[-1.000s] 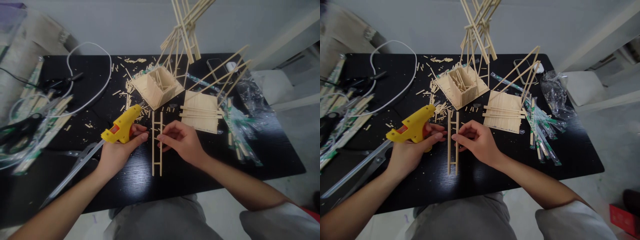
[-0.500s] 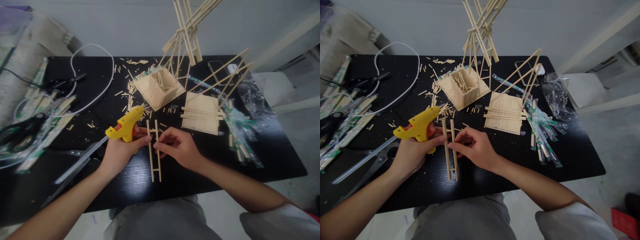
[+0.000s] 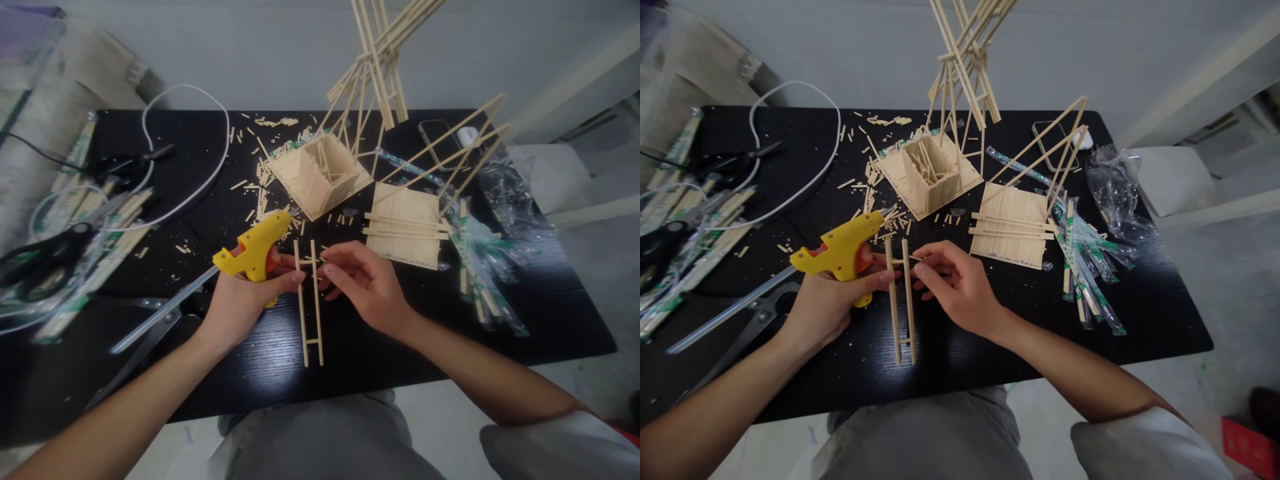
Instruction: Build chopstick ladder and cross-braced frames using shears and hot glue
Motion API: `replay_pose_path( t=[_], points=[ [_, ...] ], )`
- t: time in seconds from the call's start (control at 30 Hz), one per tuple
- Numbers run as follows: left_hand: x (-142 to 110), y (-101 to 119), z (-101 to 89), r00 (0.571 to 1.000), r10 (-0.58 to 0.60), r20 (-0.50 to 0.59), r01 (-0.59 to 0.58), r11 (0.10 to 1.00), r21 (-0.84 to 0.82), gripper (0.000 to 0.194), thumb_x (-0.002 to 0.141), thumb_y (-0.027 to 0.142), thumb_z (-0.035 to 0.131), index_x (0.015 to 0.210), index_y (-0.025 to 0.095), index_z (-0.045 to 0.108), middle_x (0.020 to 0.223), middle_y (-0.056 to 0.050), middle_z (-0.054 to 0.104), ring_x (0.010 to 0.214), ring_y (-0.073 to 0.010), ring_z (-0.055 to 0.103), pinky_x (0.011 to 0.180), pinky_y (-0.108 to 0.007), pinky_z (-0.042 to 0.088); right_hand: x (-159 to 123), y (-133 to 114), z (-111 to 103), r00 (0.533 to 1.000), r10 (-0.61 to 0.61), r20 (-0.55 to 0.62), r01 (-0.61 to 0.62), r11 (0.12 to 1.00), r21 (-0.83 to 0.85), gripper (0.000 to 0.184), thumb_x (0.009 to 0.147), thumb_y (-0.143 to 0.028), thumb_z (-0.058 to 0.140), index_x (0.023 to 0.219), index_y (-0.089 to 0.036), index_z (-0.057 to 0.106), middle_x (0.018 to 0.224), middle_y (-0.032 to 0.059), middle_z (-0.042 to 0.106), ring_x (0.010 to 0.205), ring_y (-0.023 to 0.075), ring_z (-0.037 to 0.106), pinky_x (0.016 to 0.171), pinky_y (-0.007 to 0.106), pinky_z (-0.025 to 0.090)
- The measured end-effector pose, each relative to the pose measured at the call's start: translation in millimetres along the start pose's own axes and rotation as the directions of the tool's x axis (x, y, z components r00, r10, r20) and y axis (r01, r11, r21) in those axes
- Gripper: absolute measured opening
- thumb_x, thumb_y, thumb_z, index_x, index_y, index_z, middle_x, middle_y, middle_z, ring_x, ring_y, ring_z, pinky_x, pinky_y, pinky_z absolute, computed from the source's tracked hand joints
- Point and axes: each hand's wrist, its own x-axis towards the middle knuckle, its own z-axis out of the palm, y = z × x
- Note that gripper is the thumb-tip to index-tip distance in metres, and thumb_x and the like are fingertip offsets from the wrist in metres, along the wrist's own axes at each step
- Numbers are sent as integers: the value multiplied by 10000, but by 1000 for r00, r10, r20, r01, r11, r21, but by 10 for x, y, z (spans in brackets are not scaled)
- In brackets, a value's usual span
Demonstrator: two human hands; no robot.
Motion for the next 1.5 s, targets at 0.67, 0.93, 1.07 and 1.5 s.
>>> replay_pose_path(
  t=[0.67,0.93,1.07,1.5],
  points=[
    [16,34,16,1000,-19,16,18,999,37,354,704,195,926,838,239,601,900,-24,810,773,-220,782,739,-380,704,32,-53,-30,993,-103,-61,104,994,18,277,1055,-484,673,959,-224,651,1032,31,675,756,140,701,545,236,628],
    [13,18,23,1000,-21,24,20,999,38,386,689,217,943,856,219,595,904,-22,812,778,-202,781,746,-342,689,104,-136,-118,995,83,53,-95,950,297,334,1001,-523,729,942,-267,523,925,7,810,705,176,755,498,237,588],
    [14,10,6,999,-17,38,15,999,51,395,708,246,947,863,219,584,919,-25,815,814,-204,786,761,-337,684,128,-108,-113,994,96,-43,-83,969,234,326,982,-525,749,952,-259,563,623,-70,673,520,136,628,480,231,529],
    [19,16,14,998,-12,67,9,999,52,348,695,220,941,849,210,630,863,-22,809,795,-214,791,761,-343,685,81,-68,-104,990,-132,55,142,878,-457,257,1058,-461,656,1004,-222,733,634,-54,535,557,126,460,542,287,346]
  ],
)
